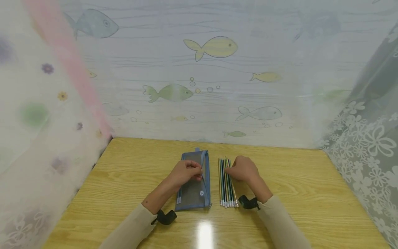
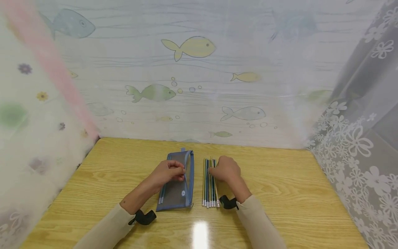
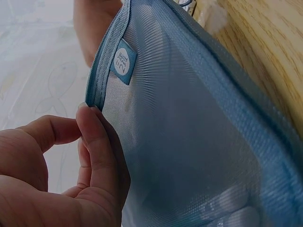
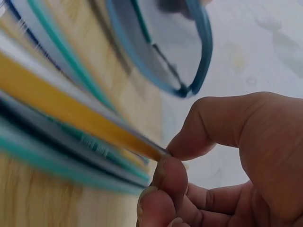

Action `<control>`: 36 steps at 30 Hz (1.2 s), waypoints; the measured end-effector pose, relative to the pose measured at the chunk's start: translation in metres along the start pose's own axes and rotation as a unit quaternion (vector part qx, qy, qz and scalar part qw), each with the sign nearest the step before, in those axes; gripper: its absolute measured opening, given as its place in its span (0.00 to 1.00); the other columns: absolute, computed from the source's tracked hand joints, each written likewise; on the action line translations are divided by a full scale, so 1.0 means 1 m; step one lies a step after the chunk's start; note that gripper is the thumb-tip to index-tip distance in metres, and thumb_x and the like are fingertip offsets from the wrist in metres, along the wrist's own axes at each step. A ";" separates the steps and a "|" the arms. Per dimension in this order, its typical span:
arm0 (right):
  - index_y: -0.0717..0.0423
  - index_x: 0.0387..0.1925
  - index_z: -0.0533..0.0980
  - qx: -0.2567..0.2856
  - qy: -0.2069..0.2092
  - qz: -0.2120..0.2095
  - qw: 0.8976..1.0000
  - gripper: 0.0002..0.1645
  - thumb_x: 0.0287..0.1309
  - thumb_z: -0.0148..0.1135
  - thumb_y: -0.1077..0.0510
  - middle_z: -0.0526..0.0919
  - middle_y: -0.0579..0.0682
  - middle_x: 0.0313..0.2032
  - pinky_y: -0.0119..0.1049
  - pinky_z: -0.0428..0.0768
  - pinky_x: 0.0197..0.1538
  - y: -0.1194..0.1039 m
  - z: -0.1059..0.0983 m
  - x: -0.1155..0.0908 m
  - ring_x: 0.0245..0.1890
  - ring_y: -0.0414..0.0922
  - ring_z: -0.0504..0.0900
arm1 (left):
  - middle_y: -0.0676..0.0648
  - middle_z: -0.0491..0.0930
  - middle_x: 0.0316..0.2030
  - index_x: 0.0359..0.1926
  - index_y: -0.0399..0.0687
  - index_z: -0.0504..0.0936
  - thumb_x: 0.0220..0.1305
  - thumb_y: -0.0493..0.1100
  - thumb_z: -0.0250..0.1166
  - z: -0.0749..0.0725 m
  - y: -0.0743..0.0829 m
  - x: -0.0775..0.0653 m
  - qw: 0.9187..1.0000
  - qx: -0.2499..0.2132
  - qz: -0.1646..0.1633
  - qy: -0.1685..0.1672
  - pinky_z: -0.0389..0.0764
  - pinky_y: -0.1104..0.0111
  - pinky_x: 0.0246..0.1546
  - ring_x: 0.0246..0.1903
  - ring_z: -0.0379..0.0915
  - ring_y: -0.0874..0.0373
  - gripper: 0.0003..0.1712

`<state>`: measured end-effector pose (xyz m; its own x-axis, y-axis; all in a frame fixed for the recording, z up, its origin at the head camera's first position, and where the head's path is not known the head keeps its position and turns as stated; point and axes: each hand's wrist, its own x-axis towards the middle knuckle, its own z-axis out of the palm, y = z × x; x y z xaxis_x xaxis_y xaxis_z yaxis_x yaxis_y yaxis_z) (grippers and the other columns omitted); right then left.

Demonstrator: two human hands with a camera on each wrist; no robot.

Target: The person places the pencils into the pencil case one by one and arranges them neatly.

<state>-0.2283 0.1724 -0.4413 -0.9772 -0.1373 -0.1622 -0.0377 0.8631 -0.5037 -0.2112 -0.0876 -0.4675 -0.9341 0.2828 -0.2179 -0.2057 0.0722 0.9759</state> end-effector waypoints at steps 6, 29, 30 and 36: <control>0.46 0.06 0.65 0.009 0.002 -0.010 1.000 0.32 0.59 0.70 0.48 0.65 0.40 0.07 0.31 0.58 0.17 -0.018 0.006 0.007 0.10 0.39 0.65 | 0.38 0.86 0.41 0.52 0.28 0.82 0.72 0.36 0.66 0.000 0.001 0.000 1.000 -0.003 0.002 -0.004 0.90 0.61 0.44 0.33 0.86 0.56 0.14; 0.57 0.10 0.80 0.084 -0.052 -0.070 0.993 0.29 0.67 0.67 0.52 0.82 0.51 0.12 0.33 0.73 0.19 -0.046 0.015 0.019 0.14 0.49 0.81 | 0.41 0.85 0.40 0.52 0.29 0.82 0.72 0.38 0.66 -0.002 0.003 0.001 1.000 -0.005 0.005 -0.010 0.90 0.59 0.47 0.34 0.86 0.56 0.15; 0.57 0.10 0.81 0.085 -0.052 -0.070 0.993 0.28 0.67 0.67 0.52 0.82 0.51 0.13 0.33 0.74 0.20 -0.046 0.016 0.019 0.15 0.48 0.81 | 0.41 0.85 0.40 0.52 0.29 0.82 0.72 0.38 0.66 -0.002 0.003 0.001 1.000 -0.004 0.005 -0.010 0.90 0.59 0.47 0.34 0.86 0.56 0.14; 0.59 0.13 0.84 0.092 -0.057 -0.064 0.992 0.28 0.69 0.67 0.51 0.84 0.52 0.15 0.34 0.77 0.21 -0.044 0.018 0.022 0.16 0.47 0.81 | 0.41 0.85 0.39 0.50 0.31 0.82 0.72 0.37 0.66 -0.001 0.002 0.001 1.000 -0.008 -0.001 -0.004 0.90 0.61 0.45 0.33 0.86 0.55 0.12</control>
<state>-0.2444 0.1220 -0.4382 -0.9365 -0.3029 -0.1768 -0.1105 0.7334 -0.6708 -0.2128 -0.0880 -0.4662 -0.9315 0.2903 -0.2191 -0.2119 0.0566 0.9757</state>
